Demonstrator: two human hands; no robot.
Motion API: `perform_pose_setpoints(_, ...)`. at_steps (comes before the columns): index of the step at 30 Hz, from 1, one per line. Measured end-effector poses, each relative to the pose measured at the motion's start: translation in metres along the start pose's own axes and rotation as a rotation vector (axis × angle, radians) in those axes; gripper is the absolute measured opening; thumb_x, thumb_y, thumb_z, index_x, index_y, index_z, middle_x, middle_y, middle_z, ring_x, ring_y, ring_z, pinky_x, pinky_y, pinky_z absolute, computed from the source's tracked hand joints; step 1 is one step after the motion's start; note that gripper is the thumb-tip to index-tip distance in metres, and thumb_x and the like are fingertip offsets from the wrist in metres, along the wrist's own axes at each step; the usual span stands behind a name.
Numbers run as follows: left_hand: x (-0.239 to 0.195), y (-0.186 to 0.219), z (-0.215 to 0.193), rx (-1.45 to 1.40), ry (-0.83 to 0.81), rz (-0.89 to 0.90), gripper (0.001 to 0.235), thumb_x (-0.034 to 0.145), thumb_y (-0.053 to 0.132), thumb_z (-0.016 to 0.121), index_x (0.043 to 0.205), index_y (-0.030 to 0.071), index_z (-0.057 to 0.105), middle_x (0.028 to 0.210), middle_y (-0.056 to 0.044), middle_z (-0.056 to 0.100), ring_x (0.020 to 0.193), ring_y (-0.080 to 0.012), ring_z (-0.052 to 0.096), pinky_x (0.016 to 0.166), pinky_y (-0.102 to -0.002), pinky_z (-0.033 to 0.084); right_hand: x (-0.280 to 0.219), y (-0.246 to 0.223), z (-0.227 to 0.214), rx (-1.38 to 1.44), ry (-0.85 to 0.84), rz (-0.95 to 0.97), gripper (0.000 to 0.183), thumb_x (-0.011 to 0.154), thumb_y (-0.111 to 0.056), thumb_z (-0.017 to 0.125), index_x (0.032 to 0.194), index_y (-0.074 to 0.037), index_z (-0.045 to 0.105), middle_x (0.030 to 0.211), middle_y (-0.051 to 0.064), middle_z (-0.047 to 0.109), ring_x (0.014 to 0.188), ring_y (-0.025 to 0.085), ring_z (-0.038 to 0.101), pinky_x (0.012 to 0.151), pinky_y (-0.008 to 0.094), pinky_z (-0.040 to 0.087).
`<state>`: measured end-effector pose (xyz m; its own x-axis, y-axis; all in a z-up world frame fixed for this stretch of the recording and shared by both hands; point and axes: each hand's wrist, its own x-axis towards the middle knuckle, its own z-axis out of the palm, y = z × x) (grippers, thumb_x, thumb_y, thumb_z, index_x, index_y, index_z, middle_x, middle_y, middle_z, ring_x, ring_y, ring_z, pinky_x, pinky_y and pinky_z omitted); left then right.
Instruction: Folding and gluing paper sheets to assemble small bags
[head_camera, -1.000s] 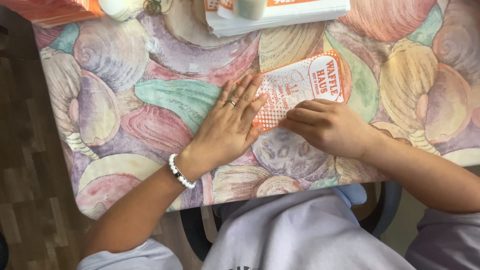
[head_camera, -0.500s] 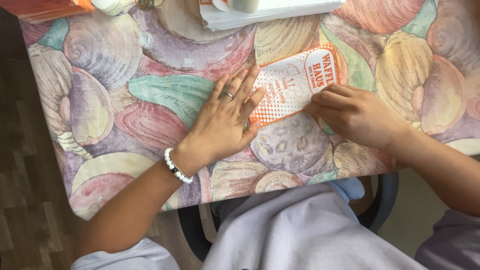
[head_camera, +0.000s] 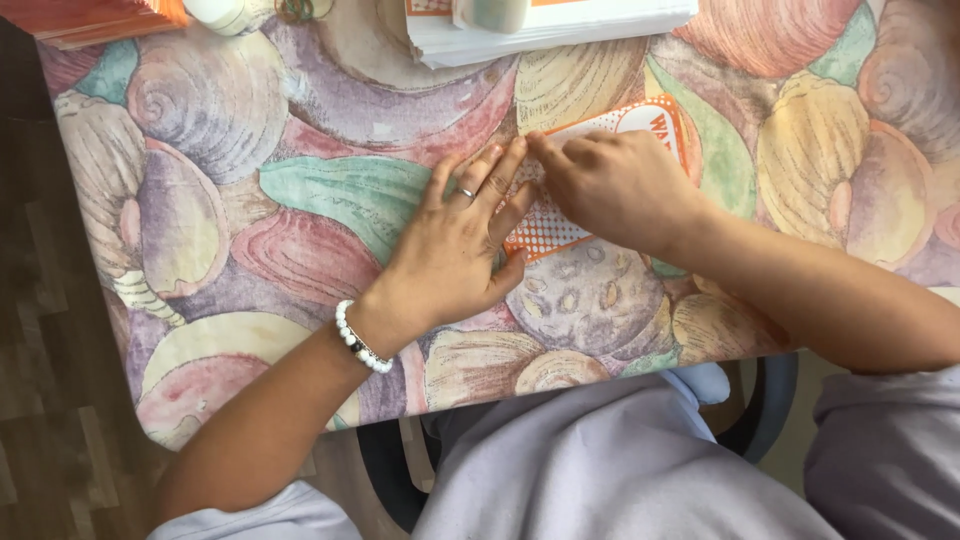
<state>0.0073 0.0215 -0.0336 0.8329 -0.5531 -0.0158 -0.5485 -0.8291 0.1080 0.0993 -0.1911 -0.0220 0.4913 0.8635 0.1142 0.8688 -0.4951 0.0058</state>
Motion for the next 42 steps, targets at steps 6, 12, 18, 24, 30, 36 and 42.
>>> perform_pose_setpoints(6,-0.004,0.001,0.0,-0.079,0.052,-0.013,0.065,0.101,0.048,0.038,0.154,0.01,0.041,0.168,-0.024,0.018,0.154,-0.0363,0.023,0.125,-0.059,0.007,-0.024,0.04,-0.006,-0.125,-0.078,0.234,0.036,0.11,-0.016,0.047,0.129,-0.023,0.077,0.067,-0.01,0.068,0.039,0.004,0.051,0.034,0.017,0.027)
perform_pose_setpoints(12,-0.005,0.004,0.002,-0.084,0.082,-0.01,0.065,0.1,0.045,0.042,0.154,0.009,0.041,0.168,-0.024,0.016,0.155,-0.0375,0.022,0.124,-0.063,0.008,-0.066,0.07,-0.009,-0.235,0.037,0.247,0.025,0.112,-0.004,0.061,0.103,-0.021,0.077,0.058,-0.009,0.055,0.055,0.008,0.051,0.047,0.02,0.037)
perform_pose_setpoints(18,-0.006,0.007,-0.001,-0.09,0.042,-0.017,0.065,0.101,0.044,0.04,0.156,0.008,0.038,0.169,-0.024,0.008,0.157,-0.0374,0.012,0.123,-0.068,0.004,-0.075,0.009,-0.02,0.028,0.174,-0.129,0.027,0.098,-0.002,0.07,0.124,-0.003,0.074,0.107,0.011,0.073,0.091,0.02,0.069,0.07,0.03,0.057)
perform_pose_setpoints(24,-0.01,0.015,0.0,-0.035,0.067,-0.049,0.066,0.107,0.042,0.033,0.163,0.005,0.033,0.17,-0.02,0.01,0.159,-0.0337,0.005,0.127,-0.059,-0.002,-0.08,-0.008,-0.025,-0.016,0.143,-0.212,0.02,0.103,-0.008,0.064,0.122,-0.005,0.07,0.118,0.008,0.059,0.095,0.023,0.062,0.082,0.034,0.057)
perform_pose_setpoints(30,-0.01,0.013,-0.003,-0.071,0.063,-0.083,0.066,0.105,0.046,0.038,0.162,0.011,0.033,0.17,-0.02,0.011,0.157,-0.0332,0.016,0.121,-0.072,0.006,-0.089,-0.001,-0.019,0.098,0.125,-0.153,0.02,0.099,-0.008,0.069,0.118,-0.004,0.073,0.116,0.008,0.066,0.099,0.021,0.066,0.086,0.033,0.062)
perform_pose_setpoints(36,-0.003,0.012,-0.014,-0.1,0.09,-0.104,0.067,0.094,0.045,0.057,0.151,0.011,0.047,0.164,-0.022,0.027,0.147,-0.0351,0.035,0.116,-0.071,0.019,-0.054,0.007,-0.019,0.054,0.069,0.036,0.04,0.099,-0.008,0.065,0.138,-0.006,0.069,0.08,-0.001,0.066,0.066,0.013,0.06,0.053,0.027,0.051)
perform_pose_setpoints(42,-0.006,0.011,-0.012,-0.122,0.163,-0.077,0.06,0.096,0.044,0.056,0.145,0.009,0.056,0.162,-0.021,0.034,0.148,-0.0342,0.036,0.117,-0.07,0.019,-0.001,-0.008,-0.011,-0.011,-0.08,0.092,0.05,0.103,-0.027,0.053,0.151,-0.012,0.057,0.046,-0.008,0.052,0.033,0.009,0.038,0.032,0.027,0.026)
